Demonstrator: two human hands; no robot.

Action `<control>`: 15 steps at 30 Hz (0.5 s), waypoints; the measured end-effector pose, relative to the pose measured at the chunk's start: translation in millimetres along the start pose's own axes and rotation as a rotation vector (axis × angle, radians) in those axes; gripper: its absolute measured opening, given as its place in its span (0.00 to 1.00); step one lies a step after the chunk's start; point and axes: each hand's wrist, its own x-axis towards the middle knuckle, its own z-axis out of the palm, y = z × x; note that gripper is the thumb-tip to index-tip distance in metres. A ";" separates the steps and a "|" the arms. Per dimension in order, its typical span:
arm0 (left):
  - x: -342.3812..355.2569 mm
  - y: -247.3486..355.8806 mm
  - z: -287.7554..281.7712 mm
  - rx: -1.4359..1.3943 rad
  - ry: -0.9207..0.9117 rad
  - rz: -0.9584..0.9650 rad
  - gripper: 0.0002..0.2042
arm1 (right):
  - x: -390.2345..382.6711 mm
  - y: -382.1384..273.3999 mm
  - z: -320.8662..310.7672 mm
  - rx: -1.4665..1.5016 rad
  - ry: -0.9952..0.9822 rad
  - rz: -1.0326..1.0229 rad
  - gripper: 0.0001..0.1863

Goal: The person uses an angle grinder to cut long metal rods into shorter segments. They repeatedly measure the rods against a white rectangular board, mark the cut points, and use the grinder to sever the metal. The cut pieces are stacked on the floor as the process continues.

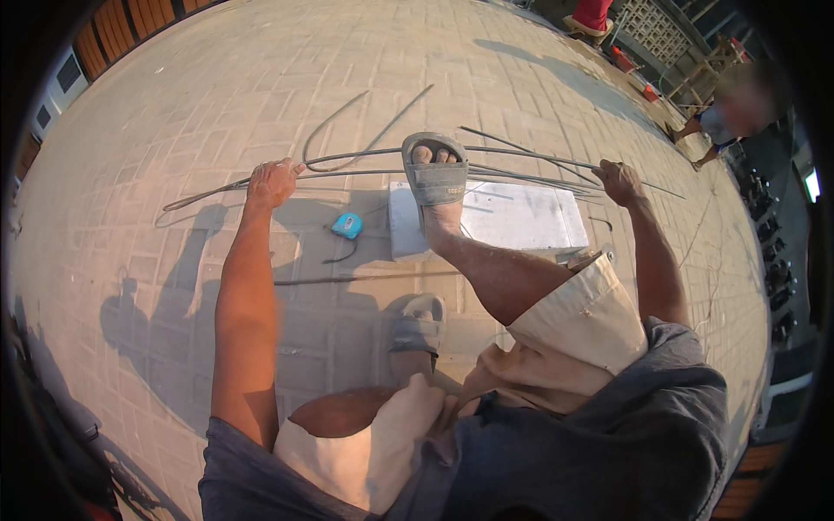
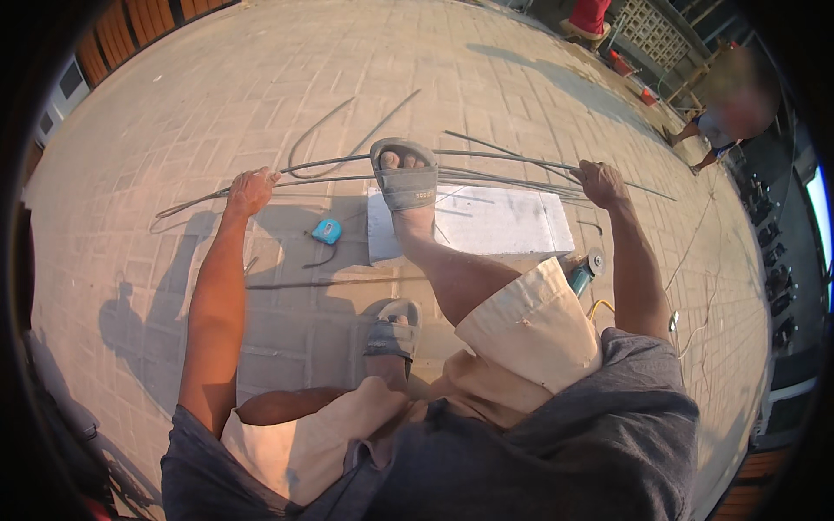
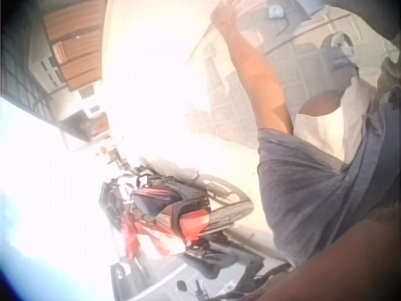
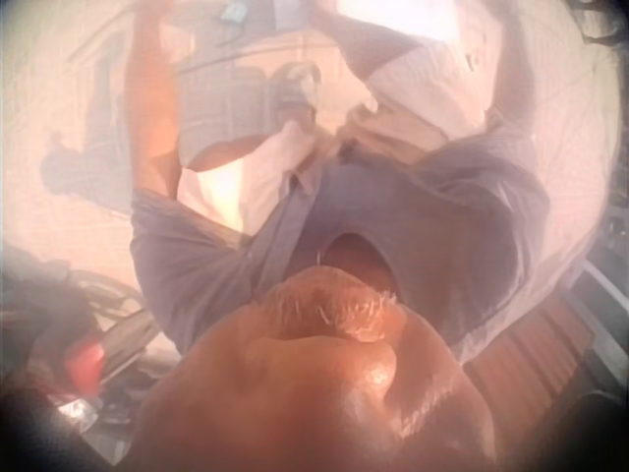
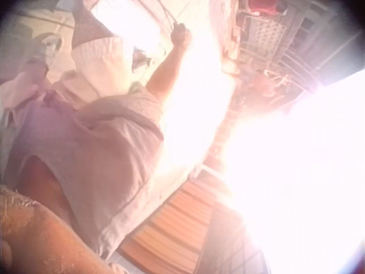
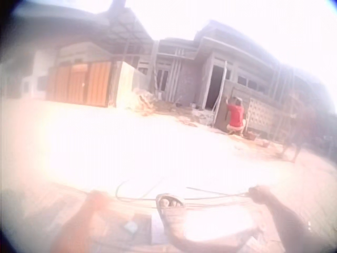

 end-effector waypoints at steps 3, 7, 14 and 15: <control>5.2 -5.6 -12.2 0.011 0.043 -0.023 0.27 | -21.7 -17.8 -2.7 -0.021 0.084 0.036 0.19; 7.8 -12.5 -29.5 0.037 0.082 -0.051 0.26 | -44.5 -61.0 -30.9 -0.053 0.148 0.131 0.20; -12.0 -48.5 -48.0 0.104 0.078 -0.079 0.27 | -81.7 -145.8 -50.8 0.024 0.207 0.256 0.24; -20.9 -58.7 -47.8 0.108 0.068 -0.105 0.27 | -87.1 -164.5 -51.3 0.028 0.195 0.272 0.25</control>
